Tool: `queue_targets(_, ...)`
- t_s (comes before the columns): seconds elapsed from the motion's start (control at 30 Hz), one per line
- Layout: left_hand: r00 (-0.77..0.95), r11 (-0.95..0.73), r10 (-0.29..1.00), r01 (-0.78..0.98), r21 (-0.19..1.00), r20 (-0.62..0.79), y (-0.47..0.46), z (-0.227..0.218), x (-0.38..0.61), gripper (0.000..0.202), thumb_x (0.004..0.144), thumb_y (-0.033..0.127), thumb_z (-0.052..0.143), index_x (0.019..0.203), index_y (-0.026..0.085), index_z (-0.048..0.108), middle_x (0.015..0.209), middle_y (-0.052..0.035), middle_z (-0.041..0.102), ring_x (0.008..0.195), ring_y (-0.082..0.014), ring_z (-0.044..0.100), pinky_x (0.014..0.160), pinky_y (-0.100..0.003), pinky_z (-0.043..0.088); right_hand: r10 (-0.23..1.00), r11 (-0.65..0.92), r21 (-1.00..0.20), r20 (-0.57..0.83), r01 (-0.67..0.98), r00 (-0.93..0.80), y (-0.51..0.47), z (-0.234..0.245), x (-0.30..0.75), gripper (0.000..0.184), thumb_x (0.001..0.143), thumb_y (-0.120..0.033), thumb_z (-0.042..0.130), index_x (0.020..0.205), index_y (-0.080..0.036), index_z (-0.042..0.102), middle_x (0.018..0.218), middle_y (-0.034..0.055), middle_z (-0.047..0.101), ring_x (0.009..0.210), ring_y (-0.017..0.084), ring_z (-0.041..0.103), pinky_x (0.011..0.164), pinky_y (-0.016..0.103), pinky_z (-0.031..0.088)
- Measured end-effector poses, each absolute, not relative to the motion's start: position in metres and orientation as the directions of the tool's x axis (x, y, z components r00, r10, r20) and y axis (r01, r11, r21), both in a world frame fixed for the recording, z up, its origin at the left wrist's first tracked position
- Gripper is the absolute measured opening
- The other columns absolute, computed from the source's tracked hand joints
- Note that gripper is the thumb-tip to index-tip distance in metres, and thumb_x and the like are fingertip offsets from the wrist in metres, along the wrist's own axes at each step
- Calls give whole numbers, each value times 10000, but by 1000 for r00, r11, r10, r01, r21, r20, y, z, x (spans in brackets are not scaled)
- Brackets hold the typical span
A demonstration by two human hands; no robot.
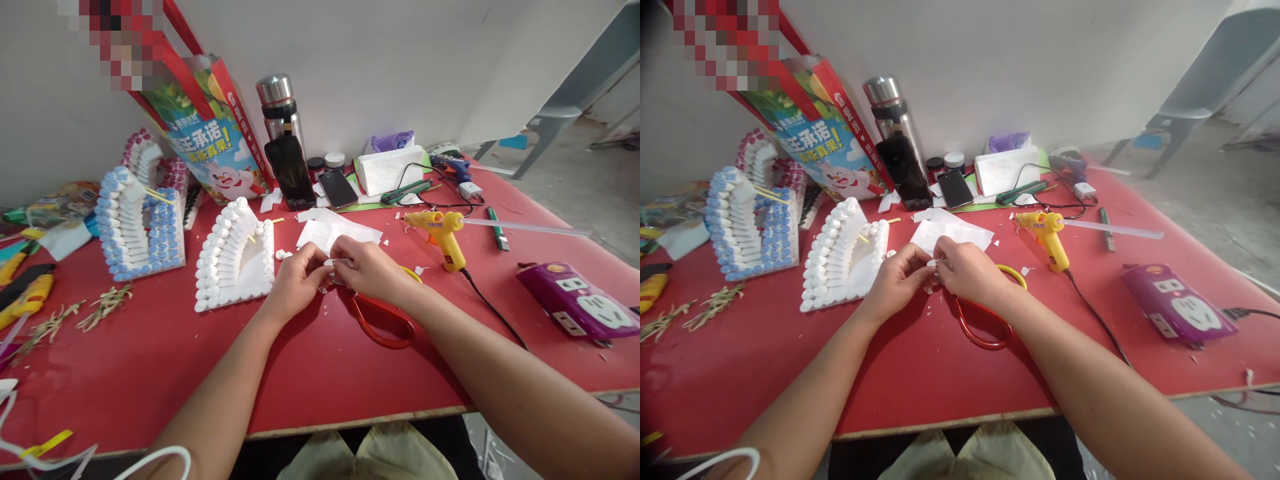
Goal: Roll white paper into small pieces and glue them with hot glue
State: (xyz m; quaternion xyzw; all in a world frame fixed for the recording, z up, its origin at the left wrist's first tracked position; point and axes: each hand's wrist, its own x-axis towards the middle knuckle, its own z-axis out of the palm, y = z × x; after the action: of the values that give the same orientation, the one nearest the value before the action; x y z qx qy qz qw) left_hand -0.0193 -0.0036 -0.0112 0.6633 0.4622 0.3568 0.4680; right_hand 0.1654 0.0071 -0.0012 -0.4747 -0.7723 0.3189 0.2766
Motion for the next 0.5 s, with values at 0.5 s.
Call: queue_targets(0.5,291,-144,956,316,938,49,-2,-11,-19,256,909,384,619,1046,189,712,697,-19,670,621,-161,641,657,-299,536,904,379,-682,127,626,-409,6,0,165,12,882,-210,508,878,-203,517,685,9,590,573,127,465,530,242,256)
